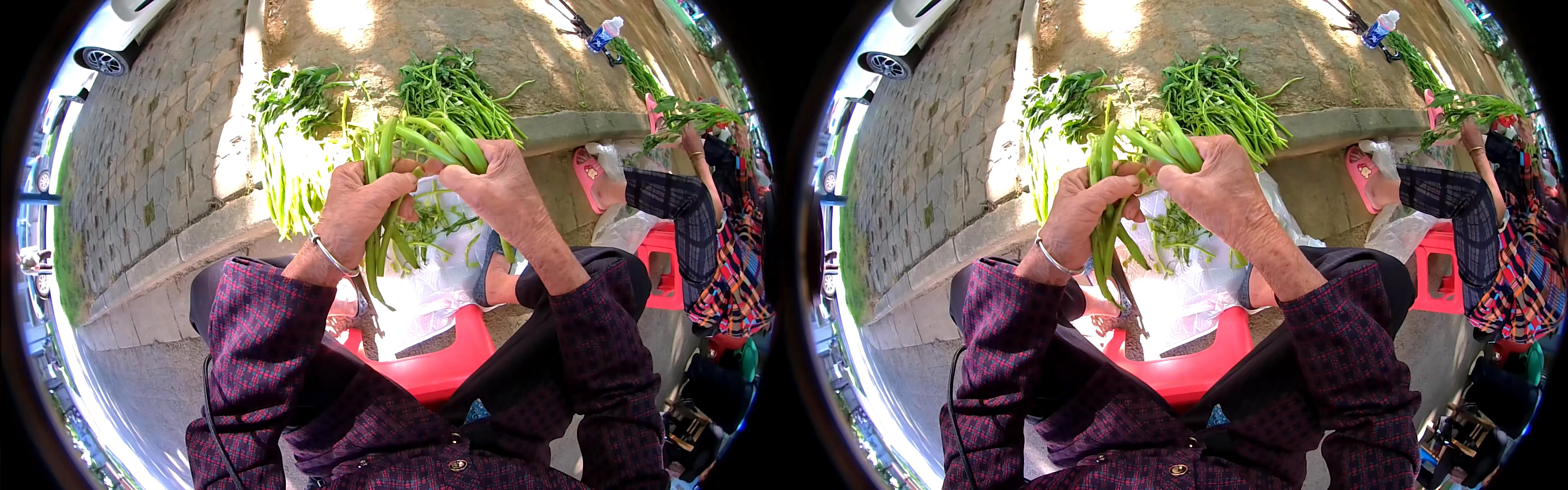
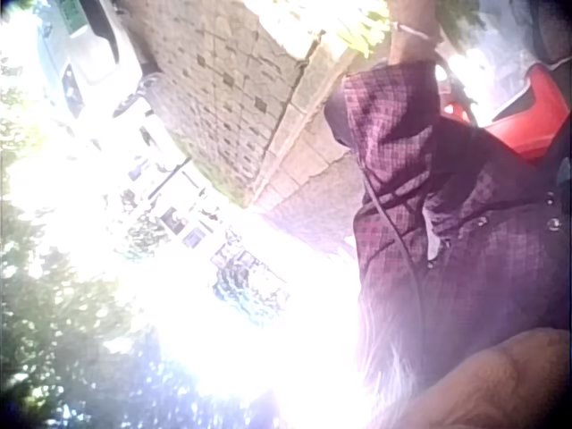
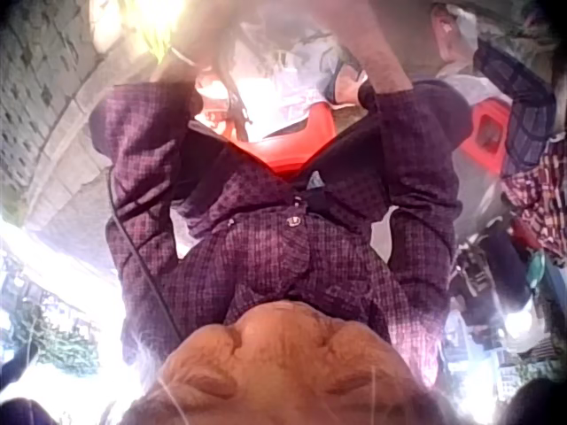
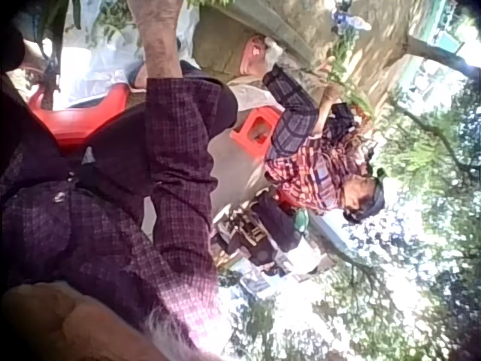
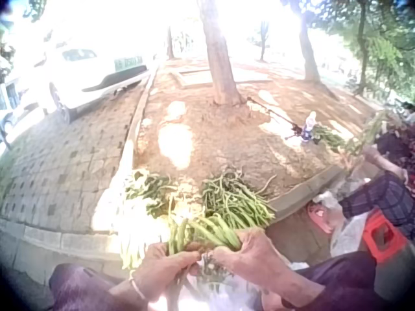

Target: The person picks through bunches of green leafy vegetables by hand, separating the stalks and leaves while sitting outdoors.

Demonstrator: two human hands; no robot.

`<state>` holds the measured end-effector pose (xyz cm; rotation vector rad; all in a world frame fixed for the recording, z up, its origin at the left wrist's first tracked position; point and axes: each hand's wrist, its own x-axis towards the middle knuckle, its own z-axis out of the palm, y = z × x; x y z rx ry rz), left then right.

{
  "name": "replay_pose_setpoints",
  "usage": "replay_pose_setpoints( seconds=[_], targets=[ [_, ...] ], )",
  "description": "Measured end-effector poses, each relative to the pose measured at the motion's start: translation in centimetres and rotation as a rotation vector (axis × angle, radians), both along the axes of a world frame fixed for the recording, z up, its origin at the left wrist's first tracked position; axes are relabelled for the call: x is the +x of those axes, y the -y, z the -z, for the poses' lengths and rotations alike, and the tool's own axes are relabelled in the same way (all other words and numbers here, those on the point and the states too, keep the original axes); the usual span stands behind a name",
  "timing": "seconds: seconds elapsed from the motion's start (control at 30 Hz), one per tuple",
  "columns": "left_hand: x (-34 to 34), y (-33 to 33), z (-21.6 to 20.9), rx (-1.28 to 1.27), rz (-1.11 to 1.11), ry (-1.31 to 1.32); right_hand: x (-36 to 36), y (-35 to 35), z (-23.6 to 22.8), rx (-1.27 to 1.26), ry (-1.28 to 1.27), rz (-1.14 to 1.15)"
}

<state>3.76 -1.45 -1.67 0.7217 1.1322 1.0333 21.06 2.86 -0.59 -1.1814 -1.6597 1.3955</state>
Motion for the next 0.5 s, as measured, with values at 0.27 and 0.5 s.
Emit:
replay_pose_setpoints(
  seconds=[0.27,0.5],
  targets=[
    [0.1,-0.1,-0.1,0.022,0.083,0.035,0.2,-0.3,-0.6,-0.043,0.066,-0.097],
    [-0.6,-0.1,-1.0,-0.083,0.159,0.004,0.6,-0.8,-0.5,0.027,0.047,-0.061]
  ],
)
